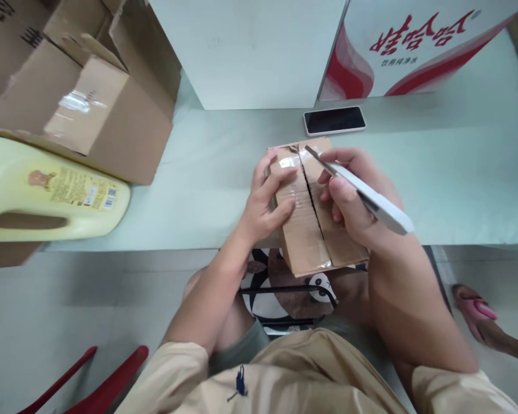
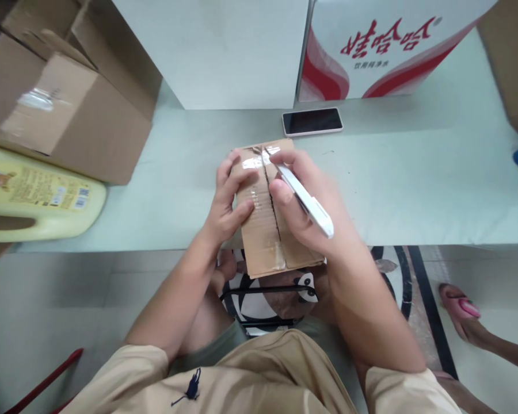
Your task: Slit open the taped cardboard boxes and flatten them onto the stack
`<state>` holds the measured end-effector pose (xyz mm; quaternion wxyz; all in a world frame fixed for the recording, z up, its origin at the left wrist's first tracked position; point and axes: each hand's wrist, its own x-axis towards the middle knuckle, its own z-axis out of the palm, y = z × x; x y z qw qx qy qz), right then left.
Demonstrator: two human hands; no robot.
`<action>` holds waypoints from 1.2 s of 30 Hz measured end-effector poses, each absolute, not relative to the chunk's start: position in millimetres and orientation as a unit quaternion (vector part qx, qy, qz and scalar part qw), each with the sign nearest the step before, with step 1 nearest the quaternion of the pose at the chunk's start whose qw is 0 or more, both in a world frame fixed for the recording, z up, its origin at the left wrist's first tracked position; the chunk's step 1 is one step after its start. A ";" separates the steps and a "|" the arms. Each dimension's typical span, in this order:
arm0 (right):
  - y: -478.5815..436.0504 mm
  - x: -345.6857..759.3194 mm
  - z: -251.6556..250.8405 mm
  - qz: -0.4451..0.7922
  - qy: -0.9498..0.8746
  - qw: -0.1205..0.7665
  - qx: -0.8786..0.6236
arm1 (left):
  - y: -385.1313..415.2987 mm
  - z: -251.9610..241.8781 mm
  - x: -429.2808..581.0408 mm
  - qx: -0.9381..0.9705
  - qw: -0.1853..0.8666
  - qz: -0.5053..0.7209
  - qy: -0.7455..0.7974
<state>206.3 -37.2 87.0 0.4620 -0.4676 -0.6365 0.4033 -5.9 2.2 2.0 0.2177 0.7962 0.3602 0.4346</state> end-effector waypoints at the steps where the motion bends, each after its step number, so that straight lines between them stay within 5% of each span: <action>1: -35.7 206.3 84.5 0.378 -0.653 0.440 -0.486 | 0.1 2.7 -5.8 0.801 0.210 0.428 0.362; 16: -28.4 205.1 86.5 0.284 -0.708 0.378 -0.524 | -3.6 5.0 -3.6 0.794 0.229 0.436 0.357; 24: -28.9 198.3 89.6 0.110 -0.749 0.396 -0.520 | -3.4 4.7 -3.3 0.798 0.213 0.425 0.371; 36: -24.0 198.4 84.1 0.139 -0.704 0.428 -0.549 | -1.3 -0.7 -3.8 0.800 0.187 0.435 0.369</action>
